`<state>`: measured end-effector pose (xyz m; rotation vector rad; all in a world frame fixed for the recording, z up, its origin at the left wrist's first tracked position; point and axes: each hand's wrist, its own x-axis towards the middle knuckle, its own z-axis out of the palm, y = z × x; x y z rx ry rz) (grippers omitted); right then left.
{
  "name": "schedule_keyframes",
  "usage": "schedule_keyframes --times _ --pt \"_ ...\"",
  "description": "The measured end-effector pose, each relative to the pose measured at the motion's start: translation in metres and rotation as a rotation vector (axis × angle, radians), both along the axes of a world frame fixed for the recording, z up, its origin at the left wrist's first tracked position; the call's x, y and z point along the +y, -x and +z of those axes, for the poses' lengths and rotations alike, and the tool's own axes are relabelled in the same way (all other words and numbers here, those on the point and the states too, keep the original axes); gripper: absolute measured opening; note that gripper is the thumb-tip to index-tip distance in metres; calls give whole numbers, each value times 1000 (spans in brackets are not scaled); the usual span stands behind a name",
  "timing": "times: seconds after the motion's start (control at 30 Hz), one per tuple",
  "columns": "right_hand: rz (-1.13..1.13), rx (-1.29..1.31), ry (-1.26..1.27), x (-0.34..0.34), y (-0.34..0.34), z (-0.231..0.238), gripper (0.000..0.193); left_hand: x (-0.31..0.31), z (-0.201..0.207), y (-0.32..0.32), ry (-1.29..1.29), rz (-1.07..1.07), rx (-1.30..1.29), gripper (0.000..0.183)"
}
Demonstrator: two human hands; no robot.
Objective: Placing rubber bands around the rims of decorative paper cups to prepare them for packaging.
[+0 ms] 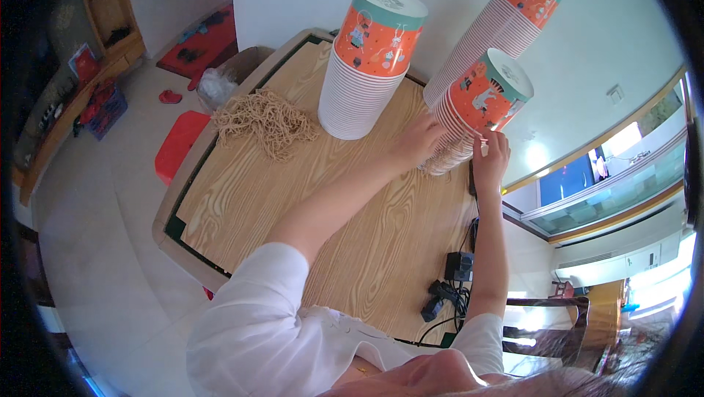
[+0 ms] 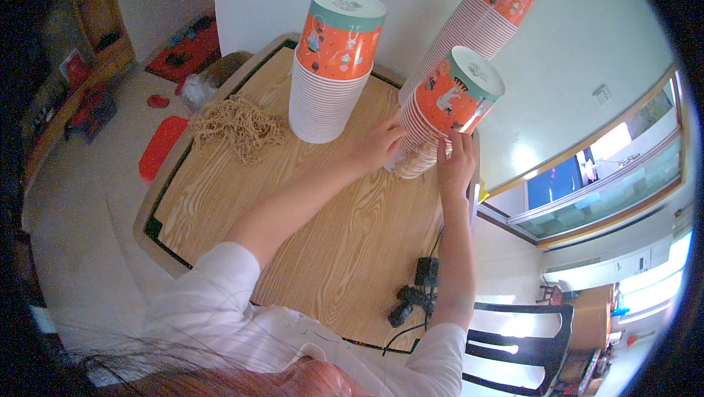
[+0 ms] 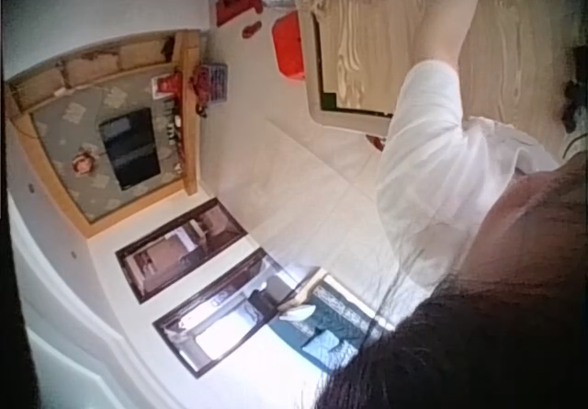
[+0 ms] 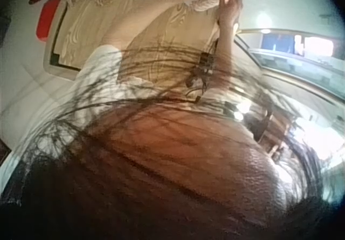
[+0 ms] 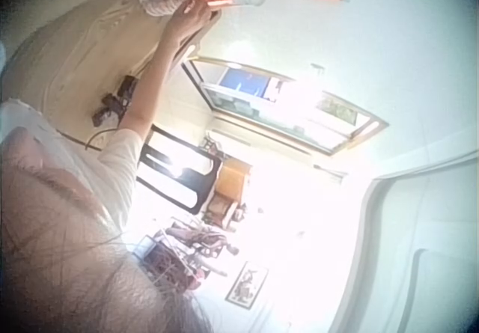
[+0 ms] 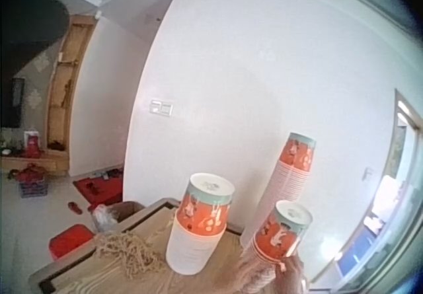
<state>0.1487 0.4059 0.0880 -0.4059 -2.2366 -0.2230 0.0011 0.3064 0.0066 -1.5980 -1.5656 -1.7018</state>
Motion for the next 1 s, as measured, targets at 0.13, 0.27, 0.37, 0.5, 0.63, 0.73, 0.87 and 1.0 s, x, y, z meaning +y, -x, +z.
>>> schedule_keyframes --times 0.13,0.27,0.37,0.5,0.63,0.73,0.87,1.0 --pt "42 215 176 -19 -7 20 16 -58 -48 6 106 261 -184 17" --pt "-11 359 240 8 -10 32 20 -84 -68 22 148 356 -331 15" --pt "-12 267 -66 23 -1 64 30 -72 -23 29 143 282 -93 20" --pt "102 -28 52 51 8 108 25 -24 12 16 117 144 99 23" --pt "211 -95 281 61 12 122 19 11 23 6 128 131 121 20" --pt "252 -88 255 61 18 126 16 30 22 19 155 177 181 19" --pt "260 -63 263 64 20 133 15 34 31 15 97 188 232 16" --pt "213 -17 311 50 30 135 14 35 36 22 208 132 322 17"
